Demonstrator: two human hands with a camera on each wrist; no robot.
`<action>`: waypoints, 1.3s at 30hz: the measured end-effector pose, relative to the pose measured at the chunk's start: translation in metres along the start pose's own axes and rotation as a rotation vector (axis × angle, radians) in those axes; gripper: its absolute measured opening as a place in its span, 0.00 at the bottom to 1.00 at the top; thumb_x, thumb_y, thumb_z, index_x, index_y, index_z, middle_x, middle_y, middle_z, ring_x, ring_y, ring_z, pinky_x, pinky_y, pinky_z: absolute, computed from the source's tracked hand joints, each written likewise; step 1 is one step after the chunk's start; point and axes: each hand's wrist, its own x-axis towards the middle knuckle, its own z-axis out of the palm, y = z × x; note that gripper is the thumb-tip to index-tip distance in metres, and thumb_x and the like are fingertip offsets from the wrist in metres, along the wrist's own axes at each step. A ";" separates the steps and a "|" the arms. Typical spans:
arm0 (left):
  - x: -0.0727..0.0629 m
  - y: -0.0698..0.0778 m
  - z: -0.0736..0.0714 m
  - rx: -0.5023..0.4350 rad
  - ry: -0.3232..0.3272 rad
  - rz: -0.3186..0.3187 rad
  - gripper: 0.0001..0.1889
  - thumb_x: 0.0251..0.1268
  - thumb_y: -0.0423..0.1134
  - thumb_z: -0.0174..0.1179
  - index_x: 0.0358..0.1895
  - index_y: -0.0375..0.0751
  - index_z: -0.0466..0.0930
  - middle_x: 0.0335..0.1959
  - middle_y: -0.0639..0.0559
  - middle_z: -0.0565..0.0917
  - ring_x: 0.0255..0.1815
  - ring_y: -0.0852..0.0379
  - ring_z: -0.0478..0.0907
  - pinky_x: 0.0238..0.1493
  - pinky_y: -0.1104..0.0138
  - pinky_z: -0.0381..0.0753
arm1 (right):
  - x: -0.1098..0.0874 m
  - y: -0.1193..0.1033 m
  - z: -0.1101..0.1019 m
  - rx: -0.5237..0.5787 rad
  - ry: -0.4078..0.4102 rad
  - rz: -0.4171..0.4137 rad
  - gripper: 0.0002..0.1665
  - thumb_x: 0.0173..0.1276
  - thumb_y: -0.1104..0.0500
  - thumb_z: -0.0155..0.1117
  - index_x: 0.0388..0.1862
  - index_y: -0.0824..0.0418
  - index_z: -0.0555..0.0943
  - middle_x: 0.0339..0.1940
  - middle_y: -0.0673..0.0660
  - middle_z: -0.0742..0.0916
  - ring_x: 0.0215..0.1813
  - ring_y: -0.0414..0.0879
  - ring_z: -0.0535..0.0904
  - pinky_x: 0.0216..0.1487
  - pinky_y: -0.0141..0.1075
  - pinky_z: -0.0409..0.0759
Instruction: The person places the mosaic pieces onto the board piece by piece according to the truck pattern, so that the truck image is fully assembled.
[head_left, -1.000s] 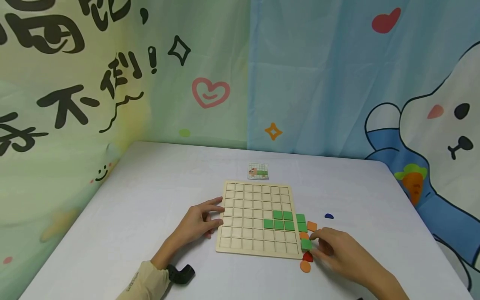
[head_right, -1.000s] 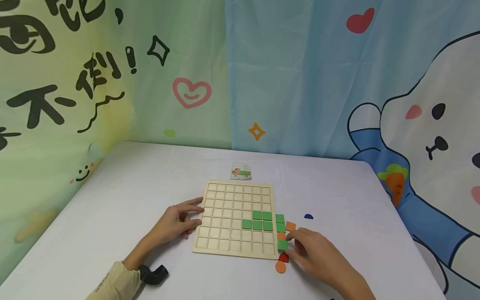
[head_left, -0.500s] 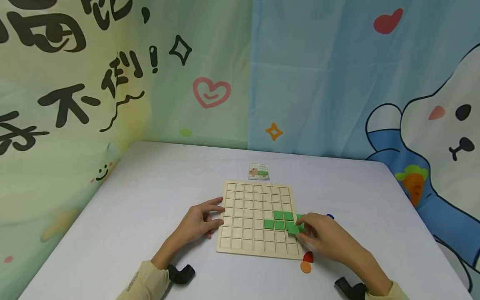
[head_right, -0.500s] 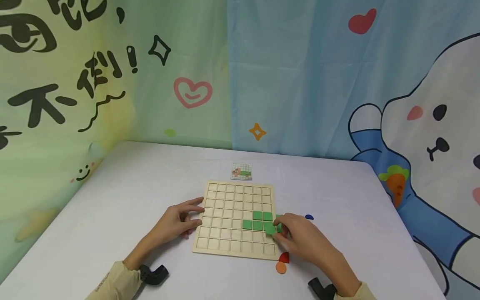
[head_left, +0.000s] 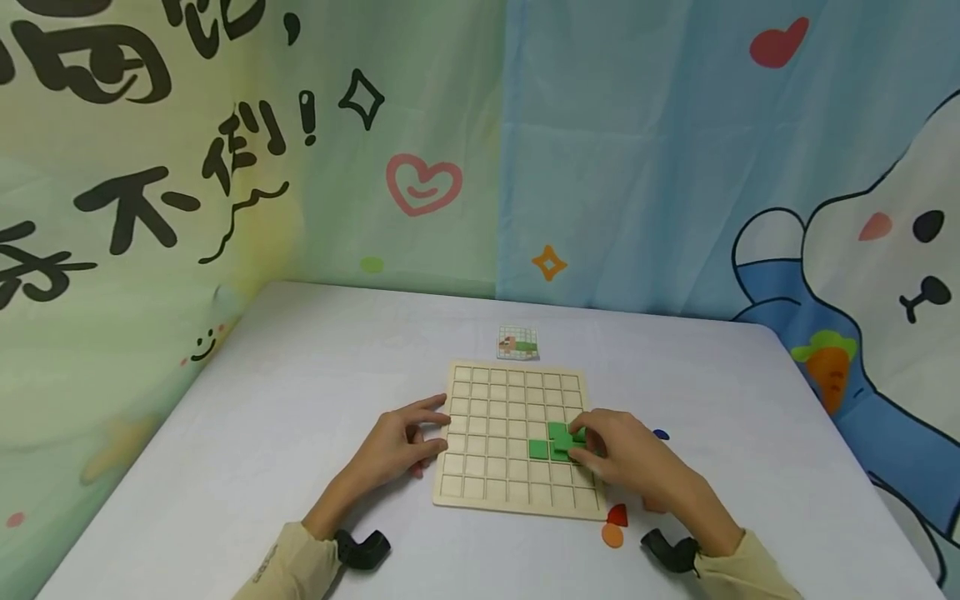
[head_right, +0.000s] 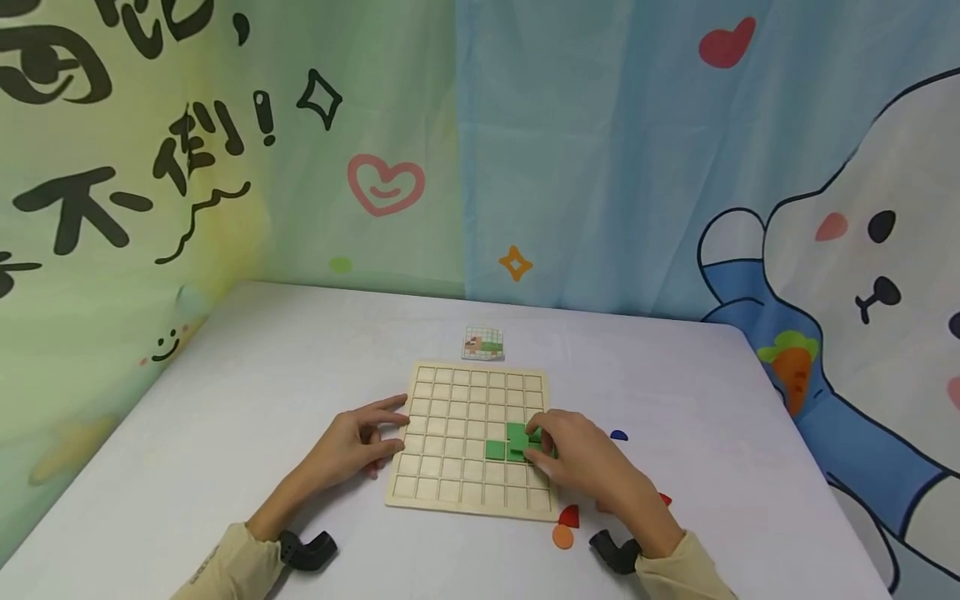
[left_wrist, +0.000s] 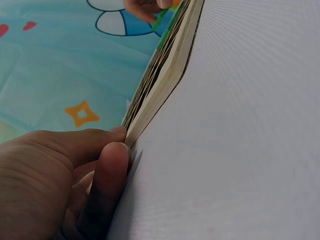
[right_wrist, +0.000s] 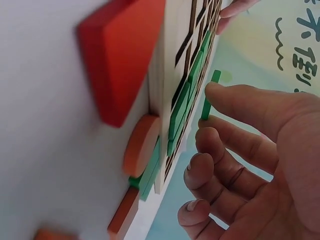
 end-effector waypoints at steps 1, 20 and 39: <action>0.000 0.000 0.000 0.002 0.000 0.002 0.20 0.67 0.32 0.72 0.61 0.33 0.85 0.81 0.43 0.71 0.16 0.60 0.79 0.19 0.65 0.86 | 0.001 0.000 0.001 0.005 0.000 0.002 0.13 0.71 0.54 0.75 0.50 0.57 0.87 0.28 0.42 0.79 0.30 0.34 0.71 0.32 0.28 0.72; -0.002 0.001 -0.001 -0.006 0.001 0.007 0.20 0.67 0.32 0.72 0.61 0.33 0.85 0.81 0.43 0.71 0.16 0.60 0.79 0.19 0.66 0.86 | 0.018 -0.010 0.006 -0.016 -0.012 -0.002 0.13 0.73 0.53 0.74 0.52 0.56 0.86 0.28 0.44 0.79 0.31 0.35 0.70 0.34 0.30 0.71; -0.001 0.001 -0.001 -0.008 0.004 -0.004 0.20 0.67 0.32 0.71 0.61 0.34 0.86 0.81 0.43 0.71 0.16 0.61 0.79 0.19 0.65 0.86 | 0.031 -0.014 0.009 -0.019 -0.068 0.019 0.15 0.73 0.54 0.73 0.54 0.59 0.86 0.29 0.45 0.80 0.32 0.37 0.72 0.34 0.31 0.73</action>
